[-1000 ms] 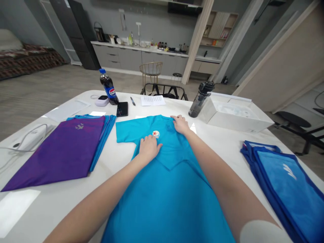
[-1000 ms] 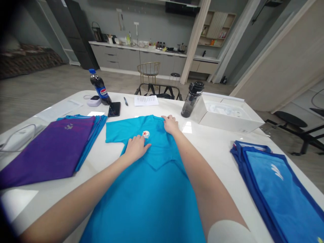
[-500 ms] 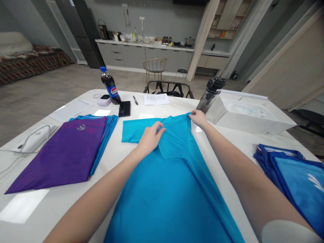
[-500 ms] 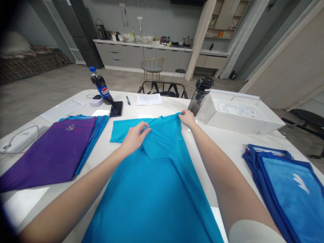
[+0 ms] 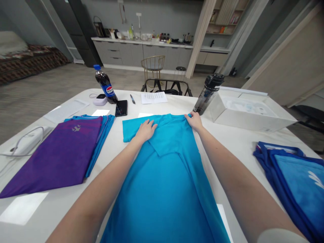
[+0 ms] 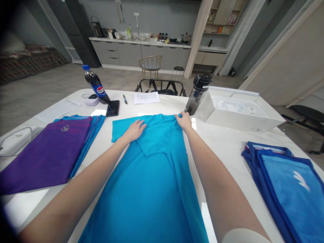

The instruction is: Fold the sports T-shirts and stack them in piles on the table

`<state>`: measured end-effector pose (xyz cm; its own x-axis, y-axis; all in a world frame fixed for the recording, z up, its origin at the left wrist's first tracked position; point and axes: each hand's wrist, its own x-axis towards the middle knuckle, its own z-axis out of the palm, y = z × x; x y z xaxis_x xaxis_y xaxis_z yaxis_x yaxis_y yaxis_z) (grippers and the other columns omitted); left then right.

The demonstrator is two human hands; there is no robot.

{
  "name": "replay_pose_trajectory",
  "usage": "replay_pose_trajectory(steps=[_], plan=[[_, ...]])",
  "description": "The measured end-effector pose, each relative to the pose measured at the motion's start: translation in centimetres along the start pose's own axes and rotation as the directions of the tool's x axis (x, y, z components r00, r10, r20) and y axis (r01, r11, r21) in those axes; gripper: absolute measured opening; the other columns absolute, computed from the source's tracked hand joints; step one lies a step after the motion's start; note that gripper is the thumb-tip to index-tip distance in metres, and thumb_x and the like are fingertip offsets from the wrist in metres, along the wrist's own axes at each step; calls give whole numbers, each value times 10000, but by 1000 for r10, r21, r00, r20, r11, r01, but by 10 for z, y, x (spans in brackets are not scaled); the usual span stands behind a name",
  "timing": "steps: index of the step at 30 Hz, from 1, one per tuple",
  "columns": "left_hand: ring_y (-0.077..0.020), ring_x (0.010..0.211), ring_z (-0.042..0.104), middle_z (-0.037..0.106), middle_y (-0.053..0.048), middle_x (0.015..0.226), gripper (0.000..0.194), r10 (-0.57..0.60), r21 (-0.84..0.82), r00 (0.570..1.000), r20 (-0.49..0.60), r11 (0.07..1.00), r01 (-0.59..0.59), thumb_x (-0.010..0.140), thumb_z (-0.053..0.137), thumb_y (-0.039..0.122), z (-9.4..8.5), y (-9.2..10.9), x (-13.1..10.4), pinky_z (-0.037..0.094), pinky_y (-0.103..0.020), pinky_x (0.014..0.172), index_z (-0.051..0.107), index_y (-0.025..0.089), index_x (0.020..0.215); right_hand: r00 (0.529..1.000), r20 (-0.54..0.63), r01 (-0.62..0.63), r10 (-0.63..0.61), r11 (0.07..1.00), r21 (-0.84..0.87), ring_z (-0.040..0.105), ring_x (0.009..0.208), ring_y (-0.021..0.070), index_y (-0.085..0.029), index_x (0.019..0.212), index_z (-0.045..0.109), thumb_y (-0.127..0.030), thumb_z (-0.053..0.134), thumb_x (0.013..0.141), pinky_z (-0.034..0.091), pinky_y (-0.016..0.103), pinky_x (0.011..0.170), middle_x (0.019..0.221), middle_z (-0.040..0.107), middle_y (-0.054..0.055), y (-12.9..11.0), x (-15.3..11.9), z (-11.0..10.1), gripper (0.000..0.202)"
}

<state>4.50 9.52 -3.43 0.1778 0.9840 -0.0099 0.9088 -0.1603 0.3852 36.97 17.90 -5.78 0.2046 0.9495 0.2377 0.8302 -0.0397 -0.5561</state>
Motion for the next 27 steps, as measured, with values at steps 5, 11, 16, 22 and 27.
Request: replay_pose_trajectory(steps=[5, 11, 16, 22, 27], plan=[[-302, 1590, 128, 191, -36, 1716, 696, -88, 127, 996, 23, 988, 84, 1017, 183, 660, 8, -28, 6, 74, -604, 1263, 318, 332, 1616, 999, -23, -34, 33, 997, -71, 609, 1001, 278, -209, 1174, 653, -470, 527, 957, 481, 405, 917, 1135, 614, 121, 17, 1, -15, 363], [-326, 1586, 130, 185, -20, 1717, 719, -164, 166, 986, -30, 972, 167, 997, 177, 676, -2, -50, 7, 70, -641, 1249, 303, 342, 1621, 998, -38, 46, -53, 984, -172, 594, 1119, 318, -193, 1318, 597, -474, 373, 1035, 482, 432, 926, 1290, 591, 168, -8, -30, -26, 457], [-338, 1582, 135, 183, -15, 1719, 738, -206, 172, 978, -44, 962, 210, 980, 186, 696, -9, -61, 5, 64, -642, 1246, 300, 349, 1622, 977, 124, 202, -173, 934, -293, 491, 1290, 364, -275, 1454, 545, -560, 331, 1042, 410, 561, 1035, 1467, 543, 149, -27, -88, -35, 544], [-344, 1582, 132, 168, -38, 1722, 773, -248, 187, 966, -76, 948, 258, 965, 189, 709, -9, -73, 0, 77, -620, 1252, 293, 324, 1627, 961, 277, 113, -18, 937, -330, 306, 1482, 369, -364, 1575, 395, -600, 253, 1044, 174, 758, 1141, 1660, 347, 58, -19, -110, -30, 599], [-346, 1582, 134, 174, -69, 1719, 777, -238, 210, 965, -112, 943, 258, 976, 160, 696, -6, -74, -2, 79, -633, 1247, 284, 300, 1633, 989, 131, -40, 69, 976, -212, 398, 1434, 346, -304, 1635, 251, -491, 225, 1061, 164, 784, 1134, 1549, 498, 125, -25, -86, -22, 604]])
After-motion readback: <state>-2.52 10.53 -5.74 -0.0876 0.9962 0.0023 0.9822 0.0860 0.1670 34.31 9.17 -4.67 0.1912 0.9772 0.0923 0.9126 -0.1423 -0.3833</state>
